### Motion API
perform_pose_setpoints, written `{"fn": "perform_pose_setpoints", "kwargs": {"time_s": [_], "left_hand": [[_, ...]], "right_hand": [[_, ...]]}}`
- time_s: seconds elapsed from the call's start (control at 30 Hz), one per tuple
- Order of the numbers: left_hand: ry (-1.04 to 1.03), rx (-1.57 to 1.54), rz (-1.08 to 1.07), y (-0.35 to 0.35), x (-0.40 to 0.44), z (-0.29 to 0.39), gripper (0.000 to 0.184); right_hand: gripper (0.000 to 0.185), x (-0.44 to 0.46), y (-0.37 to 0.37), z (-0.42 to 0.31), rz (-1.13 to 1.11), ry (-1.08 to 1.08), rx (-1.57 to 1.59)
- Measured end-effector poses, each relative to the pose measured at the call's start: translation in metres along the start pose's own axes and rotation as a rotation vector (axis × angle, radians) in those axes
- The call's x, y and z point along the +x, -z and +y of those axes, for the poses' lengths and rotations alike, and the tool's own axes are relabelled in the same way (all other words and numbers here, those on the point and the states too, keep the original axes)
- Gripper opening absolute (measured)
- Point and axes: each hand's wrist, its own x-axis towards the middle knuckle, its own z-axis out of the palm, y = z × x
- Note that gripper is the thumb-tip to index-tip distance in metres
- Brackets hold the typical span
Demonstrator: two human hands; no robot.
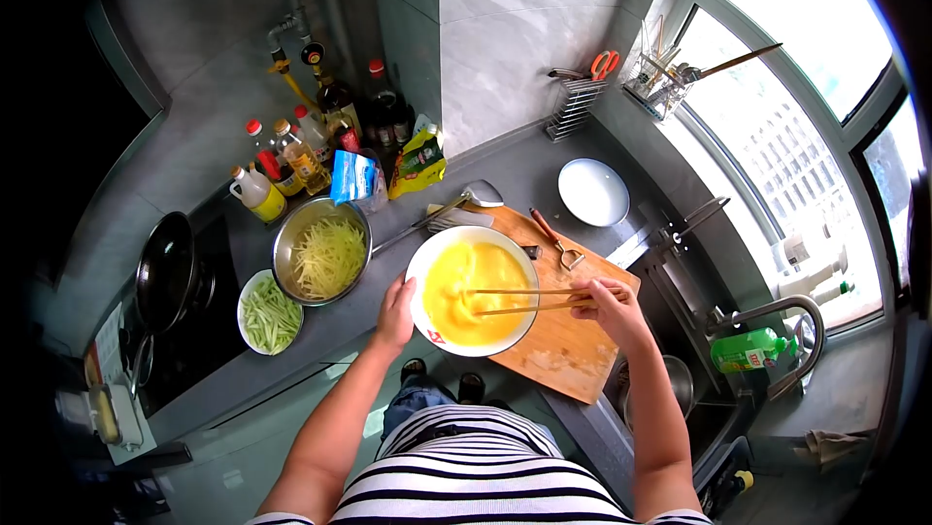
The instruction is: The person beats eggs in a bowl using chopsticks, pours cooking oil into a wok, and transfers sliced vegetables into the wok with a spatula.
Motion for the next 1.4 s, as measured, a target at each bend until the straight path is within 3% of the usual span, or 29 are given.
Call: {"fn": "perform_pose_setpoints", "kwargs": {"time_s": [0.1, 0.2, 0.33, 0.37, 0.63, 0.73, 0.87, 0.9, 1.03, 1.13, 1.23, 1.33, 1.4], "left_hand": [[0.008, -0.011, -0.014, -0.002, -0.001, 0.001, 0.041], [0.007, 0.003, 0.001, -0.002, -0.002, 0.005, 0.039], [0.020, -0.031, -0.020, -0.001, 0.002, -0.003, 0.039], [0.024, -0.028, -0.030, 0.000, 0.002, -0.005, 0.039], [0.027, -0.015, 0.006, -0.003, 0.002, -0.005, 0.039], [0.020, -0.037, 0.005, 0.000, 0.003, -0.010, 0.039], [0.041, -0.016, -0.002, 0.004, 0.003, -0.015, 0.039], [0.048, -0.027, -0.002, 0.006, 0.003, -0.018, 0.039], [0.131, -0.033, 0.023, 0.016, 0.008, -0.035, 0.038], [0.113, -0.050, -0.008, 0.016, 0.012, -0.042, 0.039], [0.151, -0.033, -0.001, 0.022, 0.016, -0.056, 0.040], [0.245, -0.044, -0.006, 0.030, 0.020, -0.069, 0.039], [0.264, -0.052, -0.029, 0.030, 0.025, -0.078, 0.040]], "right_hand": [[0.030, -0.002, 0.010, -0.012, 0.112, 0.058, -0.107], [0.031, -0.011, 0.012, -0.026, -0.071, -0.023, -0.176], [0.031, -0.007, 0.010, -0.028, 0.060, 0.084, -0.178], [0.031, -0.009, 0.011, -0.027, 0.027, 0.027, -0.195], [0.030, -0.007, 0.008, -0.017, -0.108, -0.057, -0.021], [0.029, 0.000, 0.007, -0.007, 0.110, 0.068, -0.036], [0.029, 0.001, 0.007, 0.001, -0.020, -0.035, 0.049], [0.029, 0.006, 0.005, 0.010, 0.064, 0.053, 0.082], [0.030, 0.009, 0.009, 0.023, -0.073, -0.156, 0.045], [0.030, 0.018, 0.005, 0.045, 0.097, -0.011, 0.079], [0.031, 0.022, 0.005, 0.057, -0.029, -0.184, 0.077], [0.032, 0.030, 0.005, 0.076, 0.075, -0.100, 0.085], [0.033, 0.033, 0.008, 0.087, 0.054, -0.175, 0.141]]}}
